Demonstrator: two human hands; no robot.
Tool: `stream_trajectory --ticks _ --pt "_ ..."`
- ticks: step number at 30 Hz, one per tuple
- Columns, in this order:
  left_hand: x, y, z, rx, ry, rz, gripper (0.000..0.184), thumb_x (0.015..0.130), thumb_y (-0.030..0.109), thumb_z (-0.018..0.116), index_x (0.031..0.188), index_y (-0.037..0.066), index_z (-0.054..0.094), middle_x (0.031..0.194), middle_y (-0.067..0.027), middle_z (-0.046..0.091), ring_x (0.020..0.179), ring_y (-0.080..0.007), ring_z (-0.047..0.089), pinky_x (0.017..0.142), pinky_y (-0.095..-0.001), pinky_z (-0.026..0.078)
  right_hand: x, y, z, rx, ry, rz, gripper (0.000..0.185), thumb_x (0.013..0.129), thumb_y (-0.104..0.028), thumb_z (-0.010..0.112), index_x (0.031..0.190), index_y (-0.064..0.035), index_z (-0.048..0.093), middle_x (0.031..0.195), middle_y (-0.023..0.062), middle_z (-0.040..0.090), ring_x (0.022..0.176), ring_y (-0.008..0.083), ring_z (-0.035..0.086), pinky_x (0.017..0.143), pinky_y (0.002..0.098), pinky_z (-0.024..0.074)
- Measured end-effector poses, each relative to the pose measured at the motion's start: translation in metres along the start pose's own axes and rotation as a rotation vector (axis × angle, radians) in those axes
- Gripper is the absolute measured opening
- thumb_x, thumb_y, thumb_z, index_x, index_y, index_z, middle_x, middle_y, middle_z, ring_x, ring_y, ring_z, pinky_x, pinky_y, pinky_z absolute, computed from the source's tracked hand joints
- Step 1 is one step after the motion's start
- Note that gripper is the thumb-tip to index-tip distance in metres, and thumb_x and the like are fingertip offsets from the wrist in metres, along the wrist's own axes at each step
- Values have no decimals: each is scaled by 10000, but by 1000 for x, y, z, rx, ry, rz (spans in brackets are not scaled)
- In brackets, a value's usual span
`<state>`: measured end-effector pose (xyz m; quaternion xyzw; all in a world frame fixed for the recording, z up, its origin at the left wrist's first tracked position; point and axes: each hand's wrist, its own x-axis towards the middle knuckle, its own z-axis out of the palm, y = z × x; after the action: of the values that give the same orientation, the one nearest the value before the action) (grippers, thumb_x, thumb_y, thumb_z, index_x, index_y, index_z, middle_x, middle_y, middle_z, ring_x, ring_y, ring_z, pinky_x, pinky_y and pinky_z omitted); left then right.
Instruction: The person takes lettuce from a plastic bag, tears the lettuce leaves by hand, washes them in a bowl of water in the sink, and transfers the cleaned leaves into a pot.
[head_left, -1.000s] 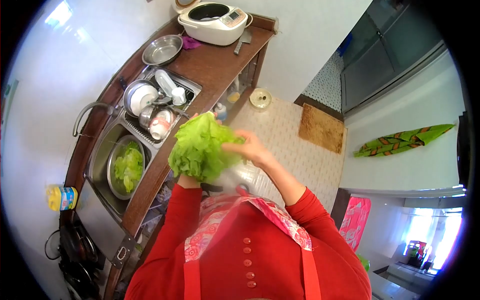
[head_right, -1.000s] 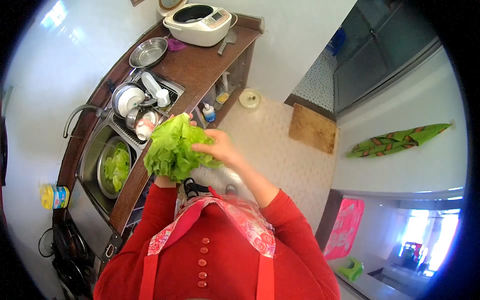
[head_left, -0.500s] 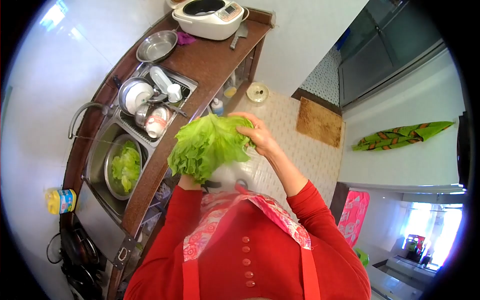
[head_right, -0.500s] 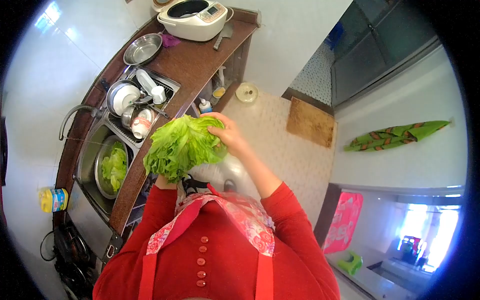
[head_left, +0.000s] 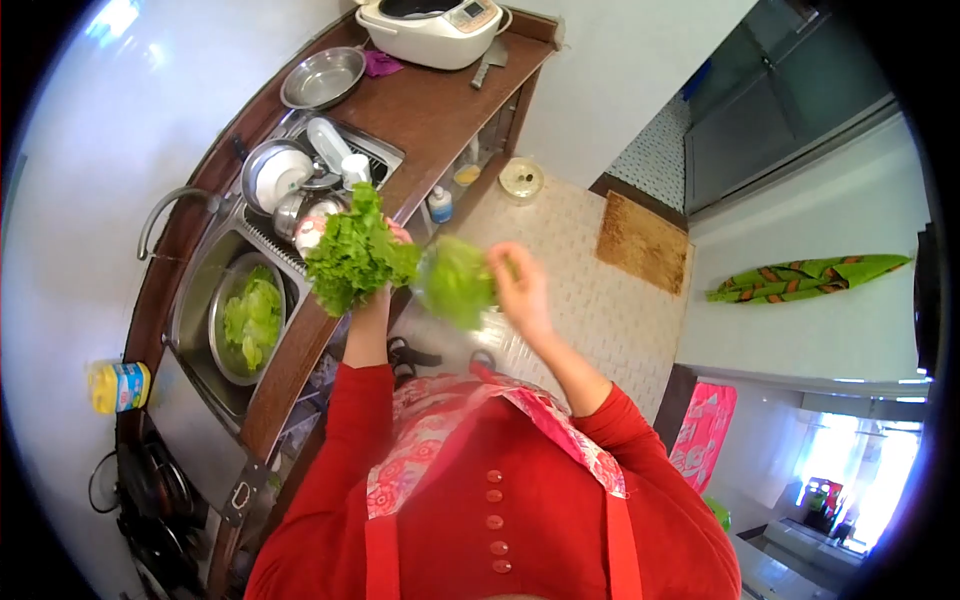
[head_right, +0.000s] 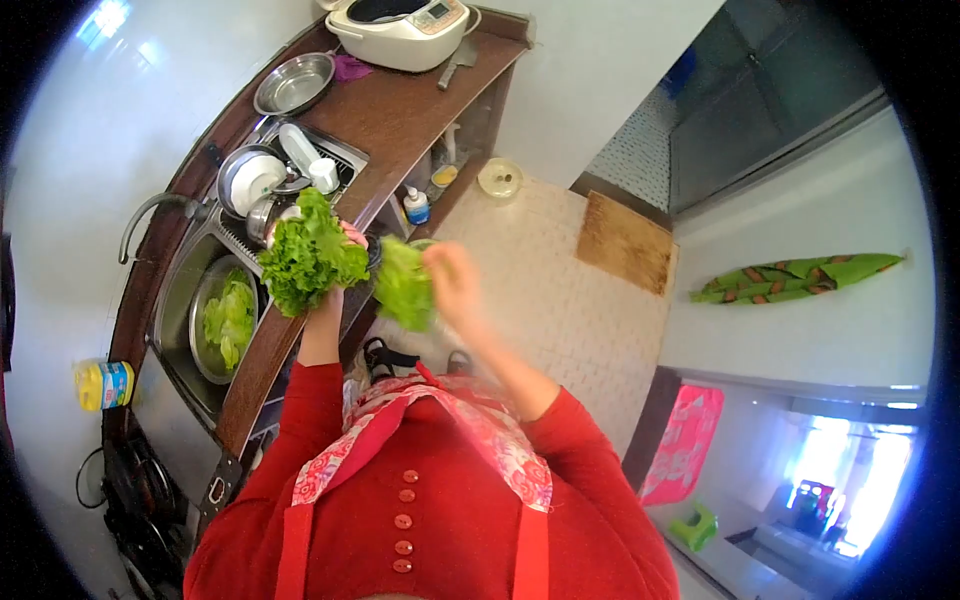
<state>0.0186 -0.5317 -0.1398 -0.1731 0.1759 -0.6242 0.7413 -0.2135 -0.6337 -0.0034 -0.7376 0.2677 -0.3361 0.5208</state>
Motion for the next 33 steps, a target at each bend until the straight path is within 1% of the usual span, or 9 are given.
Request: stream_trajectory --ticks 2,5,8,15,17,24,26,28,33 --pt "-8 4 3 -2 -52 45 270 772 230 616 935 16 600 944 -85 569 873 -215 505 759 -311 440 6 25 -13 627 70 613 130 896 -146 528 966 -46 573 808 26 612 634 137 572 539 263 469" --pt "-28 35 -9 -175 7 -8 285 761 220 632 966 26 590 969 -98 552 878 -215 487 784 -300 416 -4 82 -20 679 57 854 182 886 -183 550 998 -40 562 799 53 607 636 140 569 507 265 466" --pt "-58 -17 34 140 52 367 268 763 202 625 967 32 587 935 -94 540 849 -210 484 771 -310 416 -8 94 -21 704 -94 925 197 886 -209 550 981 -35 557 799 56 606 626 141 564 474 272 451" --pt "-156 -3 30 -44 -112 412 326 752 180 613 1037 42 535 1000 -67 488 949 -205 421 798 -315 382 1 182 16 365 -173 896 204 853 -233 571 984 -79 596 812 55 612 643 158 576 497 281 452" --pt "-171 -61 74 113 10 739 322 762 177 601 1048 44 535 1059 -84 456 966 -206 392 792 -312 373 6 217 36 237 -177 919 195 818 -172 610 1005 -117 606 801 69 608 626 149 567 493 292 455" --pt "-247 -39 35 346 127 738 365 848 244 531 1135 21 510 1139 -128 446 1010 -236 397 818 -331 413 32 342 118 -273 -343 674 465 761 -172 648 1209 -122 537 913 113 630 753 180 588 635 327 478" --pt "-253 -43 39 378 213 763 390 873 280 508 1142 -2 501 1126 -138 456 1019 -242 406 843 -356 430 46 351 124 -38 -324 865 650 779 -125 653 1355 -92 356 1043 150 605 848 266 609 644 397 517" --pt "-256 -49 44 452 266 760 422 894 315 483 1147 -23 491 1113 -149 466 1027 -244 413 861 -382 441 67 336 119 -33 -318 1064 576 841 -158 573 1366 -128 337 1132 141 572 970 288 581 731 516 496" --pt "-235 -56 43 687 456 837 486 906 462 372 1105 63 563 1001 -165 582 909 -289 554 810 -397 464 76 337 69 114 -418 1138 465 858 -129 539 1300 -54 413 1137 139 565 950 288 596 737 466 521"
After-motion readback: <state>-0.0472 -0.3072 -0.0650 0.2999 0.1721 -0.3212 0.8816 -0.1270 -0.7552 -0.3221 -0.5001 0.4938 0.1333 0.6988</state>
